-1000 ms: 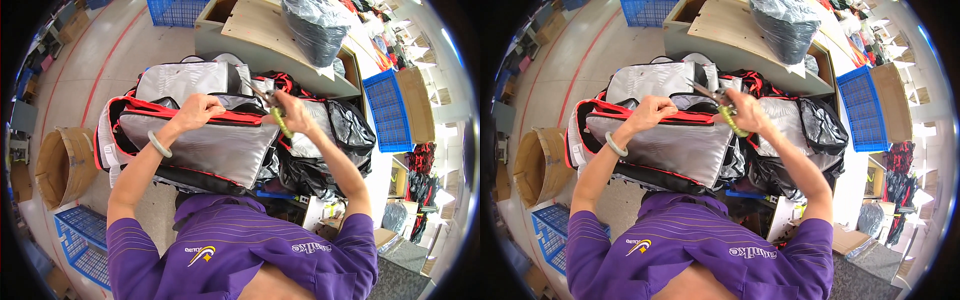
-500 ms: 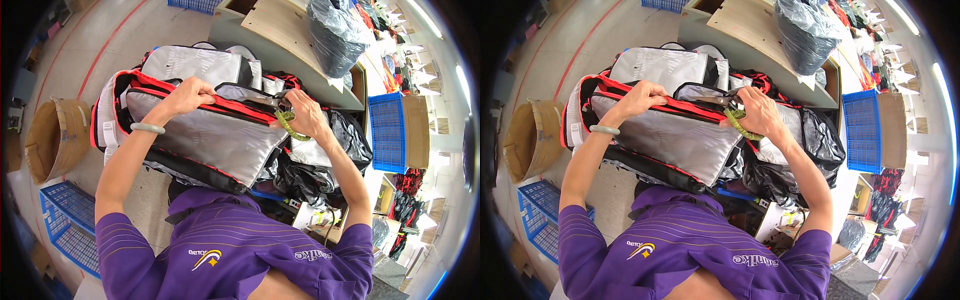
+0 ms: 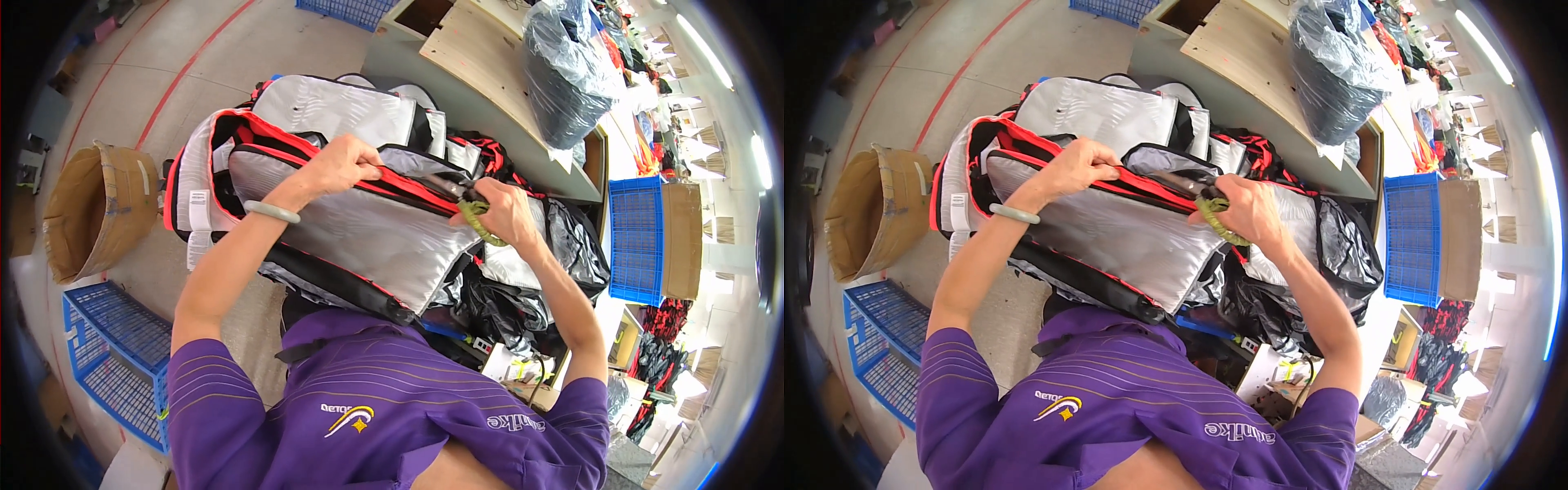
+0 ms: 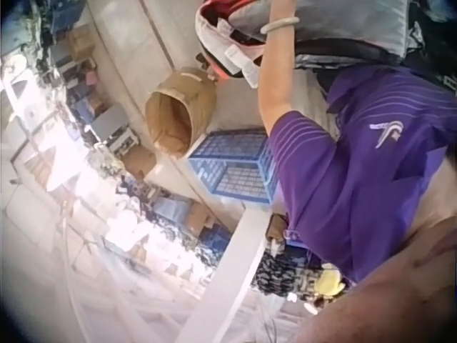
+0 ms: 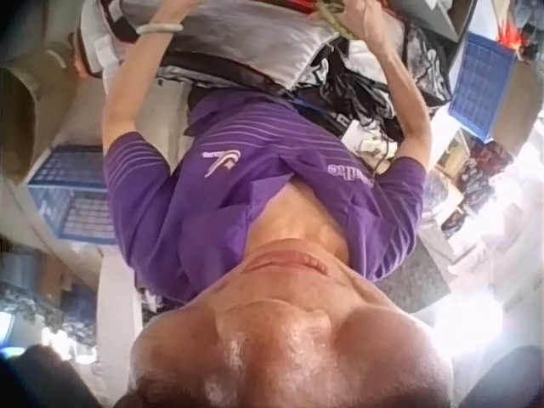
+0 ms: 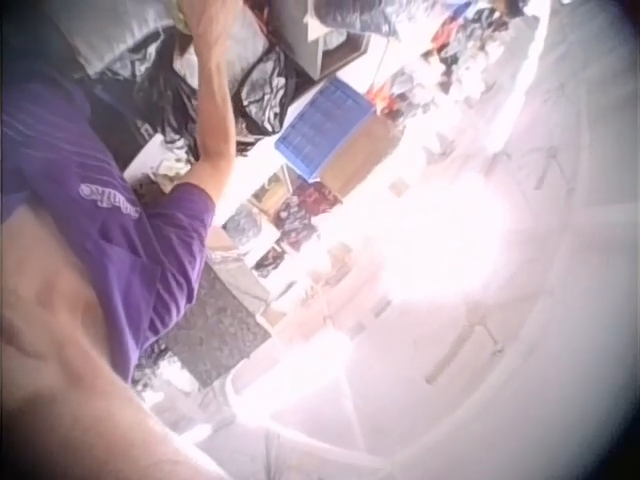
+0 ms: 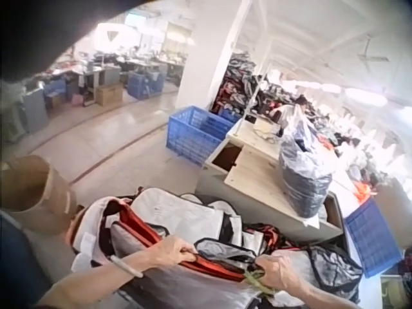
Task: Trimming excess threads and fabric from manufactured sports bags using scissors.
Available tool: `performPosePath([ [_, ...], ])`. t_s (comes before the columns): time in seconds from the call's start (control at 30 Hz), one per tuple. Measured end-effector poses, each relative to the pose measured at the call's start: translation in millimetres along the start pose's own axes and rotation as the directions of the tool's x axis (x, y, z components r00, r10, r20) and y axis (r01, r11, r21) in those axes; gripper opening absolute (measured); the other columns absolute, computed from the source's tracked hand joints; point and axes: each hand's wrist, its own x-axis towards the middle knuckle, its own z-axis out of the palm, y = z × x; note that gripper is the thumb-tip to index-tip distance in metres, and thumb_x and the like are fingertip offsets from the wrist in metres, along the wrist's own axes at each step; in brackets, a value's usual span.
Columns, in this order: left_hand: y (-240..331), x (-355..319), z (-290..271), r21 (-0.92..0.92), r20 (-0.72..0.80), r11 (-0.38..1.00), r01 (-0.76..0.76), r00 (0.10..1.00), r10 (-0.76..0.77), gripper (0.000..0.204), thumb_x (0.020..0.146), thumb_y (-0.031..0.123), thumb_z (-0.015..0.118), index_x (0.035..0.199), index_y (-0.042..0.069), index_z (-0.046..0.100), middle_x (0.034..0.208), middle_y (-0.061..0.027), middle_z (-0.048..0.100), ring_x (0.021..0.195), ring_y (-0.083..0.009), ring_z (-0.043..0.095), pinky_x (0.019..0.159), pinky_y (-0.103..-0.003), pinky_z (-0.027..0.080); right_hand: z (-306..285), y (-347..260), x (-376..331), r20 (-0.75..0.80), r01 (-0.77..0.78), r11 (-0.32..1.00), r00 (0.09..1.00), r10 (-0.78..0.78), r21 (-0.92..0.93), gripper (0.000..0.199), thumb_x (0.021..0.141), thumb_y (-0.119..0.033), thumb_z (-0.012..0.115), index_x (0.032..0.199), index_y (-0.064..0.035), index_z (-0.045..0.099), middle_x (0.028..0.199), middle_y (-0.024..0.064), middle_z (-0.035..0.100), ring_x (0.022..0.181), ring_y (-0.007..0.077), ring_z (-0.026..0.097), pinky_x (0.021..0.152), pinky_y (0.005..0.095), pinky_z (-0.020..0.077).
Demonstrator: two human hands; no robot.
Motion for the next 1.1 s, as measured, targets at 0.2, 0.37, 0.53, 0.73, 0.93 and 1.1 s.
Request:
performPosePath([
  [0.2,9,2,5,0.073,0.006,0.996,0.060,0.998,-0.060,0.014,0.079,0.007,0.068,0.088,-0.003,0.068,0.068,-0.0072,0.065,0.063,-0.0093,0.054,0.061,-0.028,0.044,-1,-1,-6,0.019,-0.068,0.998,0.997,0.068,-0.018,0.060,0.059,-0.048,0.083,0.078,0.0003,0.054,0.076,0.0126,0.057,0.072,0.0318,0.058,0.064,0.0409,0.0466],
  [0.37,8,2,4,0.012,0.023,0.998,0.060,0.998,-0.060,0.011,0.081,0.007,0.066,0.086,-0.003,0.068,0.070,-0.0022,0.062,0.066,-0.0073,0.051,0.063,-0.026,0.043,-9,8,-6,0.048,0.043,0.993,0.998,-0.038,-0.107,0.067,0.054,-0.053,0.082,0.084,0.0006,0.055,0.086,0.0124,0.059,0.084,0.0310,0.058,0.074,0.0410,0.0481],
  [0.53,13,-1,4,-0.018,0.020,0.996,0.085,0.996,-0.085,0.010,0.084,0.006,0.064,0.086,-0.004,0.068,0.072,0.0008,0.062,0.067,-0.0051,0.051,0.063,-0.023,0.042,-12,-6,11,0.022,0.143,0.974,0.990,-0.141,-0.177,0.063,0.055,-0.050,0.082,0.083,-0.0005,0.055,0.084,0.0108,0.059,0.081,0.0293,0.060,0.070,0.0392,0.0494],
  [0.73,9,-4,2,-0.001,0.031,0.996,0.087,0.996,-0.087,0.010,0.083,0.005,0.064,0.085,-0.004,0.068,0.071,0.0011,0.061,0.067,-0.0046,0.050,0.063,-0.023,0.042,-7,-15,16,0.017,0.106,0.988,0.994,-0.105,-0.114,0.055,0.058,-0.045,0.083,0.074,-0.0009,0.054,0.072,0.0115,0.056,0.067,0.0319,0.059,0.059,0.0410,0.0468],
  [0.93,11,-3,4,-0.040,0.015,0.995,0.094,0.995,-0.094,0.010,0.082,0.006,0.065,0.085,-0.004,0.067,0.071,0.0013,0.062,0.068,-0.0042,0.050,0.063,-0.023,0.041,6,-7,11,0.037,-0.093,0.996,0.995,0.092,0.014,0.060,0.061,-0.053,0.080,0.078,-0.0006,0.055,0.081,0.0163,0.061,0.072,0.0367,0.061,0.060,0.0438,0.0472],
  [1.1,0,11,-11,0.058,0.049,0.997,-0.040,0.998,0.038,0.016,0.078,0.011,0.068,0.088,-0.001,0.069,0.071,-0.0095,0.066,0.066,-0.0150,0.058,0.066,-0.031,0.047,28,-11,-9,-0.090,-0.122,0.985,0.987,0.133,0.119,0.049,0.067,-0.040,0.080,0.082,-0.0017,0.053,0.077,0.0161,0.059,0.070,0.0382,0.059,0.059,0.0443,0.0456],
])
